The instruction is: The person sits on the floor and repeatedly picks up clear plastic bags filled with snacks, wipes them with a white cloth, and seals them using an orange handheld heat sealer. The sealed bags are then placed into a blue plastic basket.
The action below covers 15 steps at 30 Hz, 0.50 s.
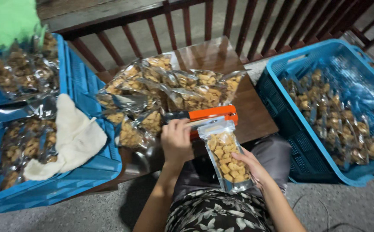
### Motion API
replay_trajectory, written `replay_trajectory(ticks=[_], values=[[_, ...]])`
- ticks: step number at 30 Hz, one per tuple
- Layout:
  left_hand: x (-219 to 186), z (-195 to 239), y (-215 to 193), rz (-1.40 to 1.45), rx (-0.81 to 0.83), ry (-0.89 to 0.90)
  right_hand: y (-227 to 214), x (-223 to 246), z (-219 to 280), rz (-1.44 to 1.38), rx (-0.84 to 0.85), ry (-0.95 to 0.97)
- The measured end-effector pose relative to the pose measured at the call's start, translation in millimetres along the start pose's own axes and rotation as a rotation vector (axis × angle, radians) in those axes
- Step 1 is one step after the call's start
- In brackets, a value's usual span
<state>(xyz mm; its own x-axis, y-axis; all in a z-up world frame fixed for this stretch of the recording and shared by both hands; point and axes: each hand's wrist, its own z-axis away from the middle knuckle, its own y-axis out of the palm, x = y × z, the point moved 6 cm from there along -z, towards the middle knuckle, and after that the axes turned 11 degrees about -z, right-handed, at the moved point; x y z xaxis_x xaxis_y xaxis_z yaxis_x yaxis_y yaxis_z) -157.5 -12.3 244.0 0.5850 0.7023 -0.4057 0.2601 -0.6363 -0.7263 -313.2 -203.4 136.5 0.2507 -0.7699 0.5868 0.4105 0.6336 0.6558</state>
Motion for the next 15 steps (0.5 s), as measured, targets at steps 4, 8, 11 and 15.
replay_trajectory(ticks=[4,8,11,15], values=[[-27,6,37,0.086,0.217,0.057,6,16,31,-0.042,0.038,-0.072],[-45,13,62,0.388,0.248,0.020,-6,28,47,-0.084,-0.004,-0.165],[-62,42,103,0.626,0.632,-0.254,-32,27,53,-0.130,-0.101,-0.205],[-98,91,131,0.771,1.114,-0.498,-68,20,58,-0.164,-0.234,-0.210]])
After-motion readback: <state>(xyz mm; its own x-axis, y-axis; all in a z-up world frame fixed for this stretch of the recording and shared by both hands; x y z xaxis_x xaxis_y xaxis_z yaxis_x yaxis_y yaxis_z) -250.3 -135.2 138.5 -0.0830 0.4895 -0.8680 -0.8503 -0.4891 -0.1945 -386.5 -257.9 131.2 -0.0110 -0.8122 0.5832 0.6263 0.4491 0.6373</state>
